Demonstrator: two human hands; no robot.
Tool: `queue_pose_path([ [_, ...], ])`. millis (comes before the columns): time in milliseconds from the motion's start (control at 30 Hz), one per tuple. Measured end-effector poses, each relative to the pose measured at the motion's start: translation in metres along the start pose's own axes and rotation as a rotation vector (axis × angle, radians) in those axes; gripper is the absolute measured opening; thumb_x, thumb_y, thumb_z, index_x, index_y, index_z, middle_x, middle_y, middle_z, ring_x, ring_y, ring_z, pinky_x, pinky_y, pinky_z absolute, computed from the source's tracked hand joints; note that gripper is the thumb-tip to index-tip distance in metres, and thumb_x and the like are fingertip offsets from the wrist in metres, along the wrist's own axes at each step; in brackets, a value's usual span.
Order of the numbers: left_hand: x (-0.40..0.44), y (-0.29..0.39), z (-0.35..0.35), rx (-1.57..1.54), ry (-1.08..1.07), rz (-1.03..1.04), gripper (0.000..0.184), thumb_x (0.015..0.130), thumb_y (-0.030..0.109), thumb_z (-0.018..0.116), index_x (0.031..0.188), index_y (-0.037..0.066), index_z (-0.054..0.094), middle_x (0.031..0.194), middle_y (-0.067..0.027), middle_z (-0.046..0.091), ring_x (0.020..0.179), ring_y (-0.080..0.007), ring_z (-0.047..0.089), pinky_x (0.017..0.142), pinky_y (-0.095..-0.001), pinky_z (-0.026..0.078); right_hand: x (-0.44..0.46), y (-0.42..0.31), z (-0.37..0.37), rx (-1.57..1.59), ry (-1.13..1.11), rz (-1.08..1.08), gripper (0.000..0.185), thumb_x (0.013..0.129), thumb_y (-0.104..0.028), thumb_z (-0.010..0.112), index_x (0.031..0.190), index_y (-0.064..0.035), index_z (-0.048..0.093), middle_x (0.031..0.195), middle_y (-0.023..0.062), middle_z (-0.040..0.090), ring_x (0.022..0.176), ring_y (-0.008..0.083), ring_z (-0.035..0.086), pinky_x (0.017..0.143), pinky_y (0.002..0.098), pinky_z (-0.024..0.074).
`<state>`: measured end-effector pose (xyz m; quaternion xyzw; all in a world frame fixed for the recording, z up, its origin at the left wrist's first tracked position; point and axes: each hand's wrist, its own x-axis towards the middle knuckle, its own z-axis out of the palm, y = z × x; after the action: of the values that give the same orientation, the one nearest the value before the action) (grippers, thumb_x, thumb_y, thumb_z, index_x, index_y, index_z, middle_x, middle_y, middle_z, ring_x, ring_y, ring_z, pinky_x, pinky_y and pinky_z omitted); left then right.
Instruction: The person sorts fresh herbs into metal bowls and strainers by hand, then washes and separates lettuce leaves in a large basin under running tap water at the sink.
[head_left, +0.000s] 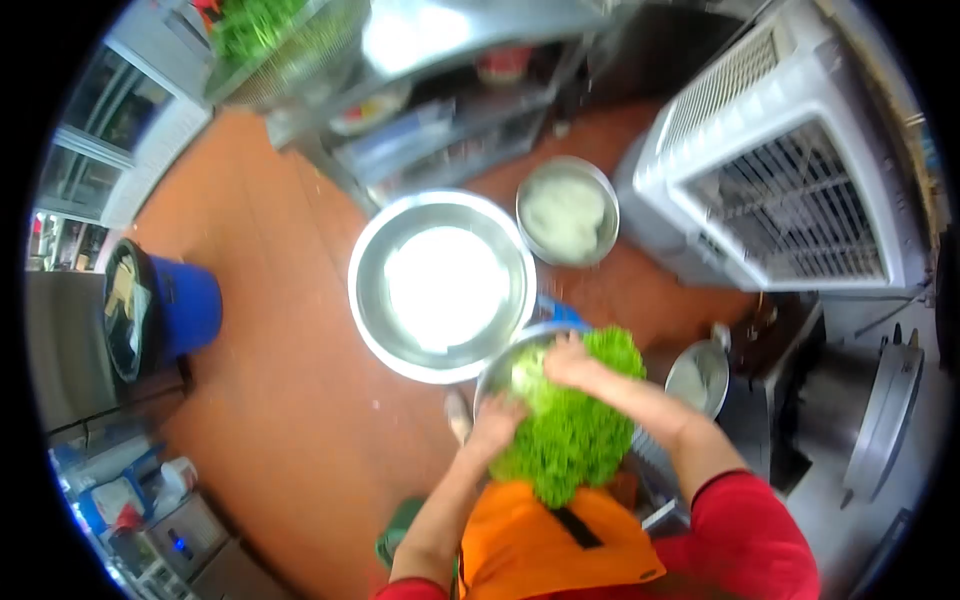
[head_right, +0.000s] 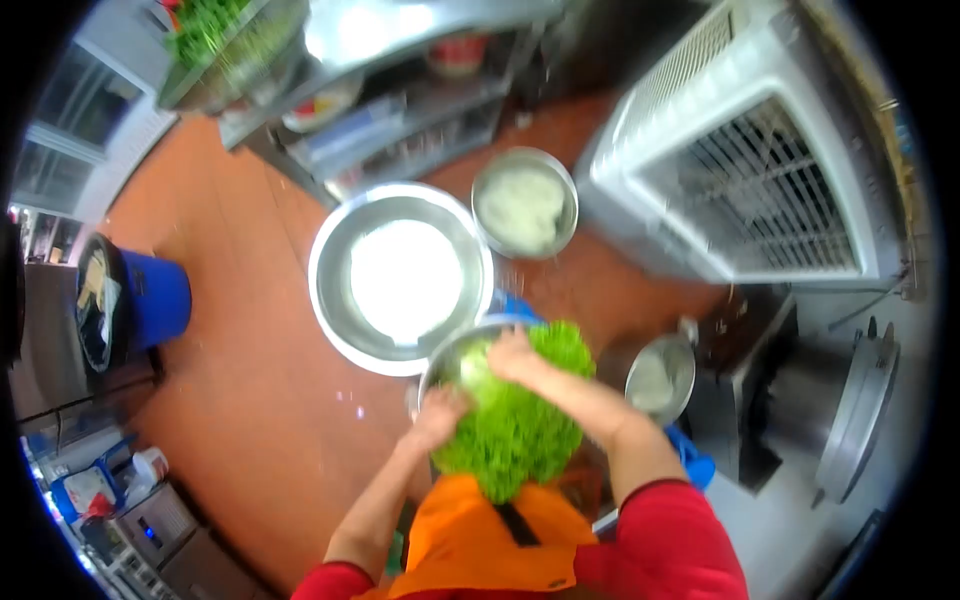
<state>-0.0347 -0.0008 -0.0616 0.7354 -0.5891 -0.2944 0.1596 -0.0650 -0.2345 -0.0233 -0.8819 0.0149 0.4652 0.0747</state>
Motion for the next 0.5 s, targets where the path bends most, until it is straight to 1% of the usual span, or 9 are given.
queue_pose_path([
  [67, 0.001, -0.002, 0.005, -0.049, 0.053, -0.027, 0.036, 0.078, 0.004, 0.051, 0.109, 0.016, 0.065, 0.125, -0.0079, 0.058, 0.122, -0.035, 0.047, 0.104, -0.0494, 0.033, -0.009, 0.003, -0.022, 0.171, -0.067, 0.021, 0.042, 0.09, -0.041, 0.044, 0.115, -0.0135, 0.065, 0.124, 0.013, 0.06, 0.121, 0.0355, 0.047, 0.104, 0.0567, 0.0258],
  [100, 0.002, 0.004, -0.011, -0.03, 0.042, -0.043, 0.034, 0.079, 0.006, 0.05, 0.108, 0.015, 0.064, 0.124, -0.008, 0.058, 0.122, -0.0345, 0.048, 0.104, -0.0482, 0.034, -0.004, 0.005, -0.019, 0.224, -0.077, 0.033, 0.046, 0.09, -0.045, 0.043, 0.117, -0.0148, 0.064, 0.125, 0.0123, 0.059, 0.122, 0.0359, 0.047, 0.104, 0.0561, 0.0272],
  [133, 0.005, 0.006, -0.009, 0.05, 0.046, -0.061, 0.031, 0.081, 0.01, 0.049, 0.108, 0.014, 0.064, 0.124, -0.0069, 0.058, 0.122, -0.0334, 0.048, 0.102, -0.0464, 0.037, -0.013, 0.002, -0.03, 0.265, -0.084, 0.032, 0.047, 0.089, -0.046, 0.044, 0.119, -0.0147, 0.063, 0.125, 0.0123, 0.059, 0.123, 0.0349, 0.047, 0.103, 0.0587, 0.0273],
  [167, 0.012, 0.017, -0.029, 0.076, -0.029, -0.086, 0.033, 0.078, 0.003, 0.052, 0.108, 0.012, 0.062, 0.126, -0.0107, 0.057, 0.126, -0.0345, 0.043, 0.106, -0.0437, 0.033, -0.021, -0.002, -0.037, 0.206, -0.068, 0.046, 0.046, 0.09, -0.047, 0.044, 0.121, -0.0181, 0.061, 0.125, 0.0114, 0.056, 0.121, 0.0327, 0.046, 0.103, 0.0577, 0.0267],
  [233, 0.022, 0.006, -0.012, -0.009, 0.017, -0.077, 0.027, 0.079, 0.003, 0.051, 0.102, 0.011, 0.062, 0.114, -0.0137, 0.06, 0.119, -0.0333, 0.048, 0.098, -0.0418, 0.04, -0.024, -0.016, -0.029, 0.079, 0.06, 0.052, 0.037, 0.087, -0.031, 0.049, 0.117, -0.0144, 0.063, 0.121, 0.0112, 0.058, 0.121, 0.0312, 0.047, 0.106, 0.0589, 0.0223],
  [300, 0.025, 0.014, -0.038, 0.009, -0.042, -0.132, 0.024, 0.08, 0.005, 0.05, 0.101, 0.01, 0.062, 0.107, -0.0145, 0.059, 0.112, -0.033, 0.051, 0.091, -0.041, 0.044, -0.029, -0.023, -0.025, 0.017, 0.072, -0.039, 0.033, 0.085, -0.02, 0.049, 0.112, -0.0125, 0.066, 0.116, 0.0102, 0.062, 0.119, 0.0302, 0.049, 0.108, 0.059, 0.0206],
  [333, 0.026, 0.016, -0.048, 0.016, -0.073, -0.164, 0.023, 0.08, 0.006, 0.05, 0.1, 0.01, 0.062, 0.103, -0.015, 0.059, 0.108, -0.0329, 0.053, 0.087, -0.0406, 0.046, -0.026, -0.024, -0.016, 0.035, 0.085, -0.003, 0.032, 0.085, -0.018, 0.049, 0.111, -0.0126, 0.067, 0.115, 0.0096, 0.062, 0.119, 0.0296, 0.049, 0.108, 0.059, 0.0206],
  [433, 0.012, 0.005, -0.04, -0.091, 0.015, -0.132, 0.021, 0.082, 0.009, 0.05, 0.1, 0.01, 0.061, 0.101, -0.014, 0.057, 0.1, -0.0338, 0.055, 0.08, -0.0417, 0.048, -0.016, -0.02, 0.002, 0.087, 0.113, 0.06, 0.031, 0.084, -0.015, 0.05, 0.109, -0.0128, 0.068, 0.114, 0.0086, 0.064, 0.117, 0.0286, 0.05, 0.108, 0.0591, 0.0192],
  [500, 0.002, -0.001, -0.039, -0.168, -0.054, -0.184, 0.02, 0.082, 0.01, 0.05, 0.099, 0.009, 0.06, 0.105, -0.0143, 0.056, 0.098, -0.0345, 0.056, 0.081, -0.0426, 0.047, -0.016, -0.017, 0.002, 0.1, 0.104, 0.039, 0.029, 0.085, -0.015, 0.05, 0.108, -0.0131, 0.068, 0.114, 0.009, 0.064, 0.118, 0.0287, 0.05, 0.108, 0.0596, 0.0164],
])
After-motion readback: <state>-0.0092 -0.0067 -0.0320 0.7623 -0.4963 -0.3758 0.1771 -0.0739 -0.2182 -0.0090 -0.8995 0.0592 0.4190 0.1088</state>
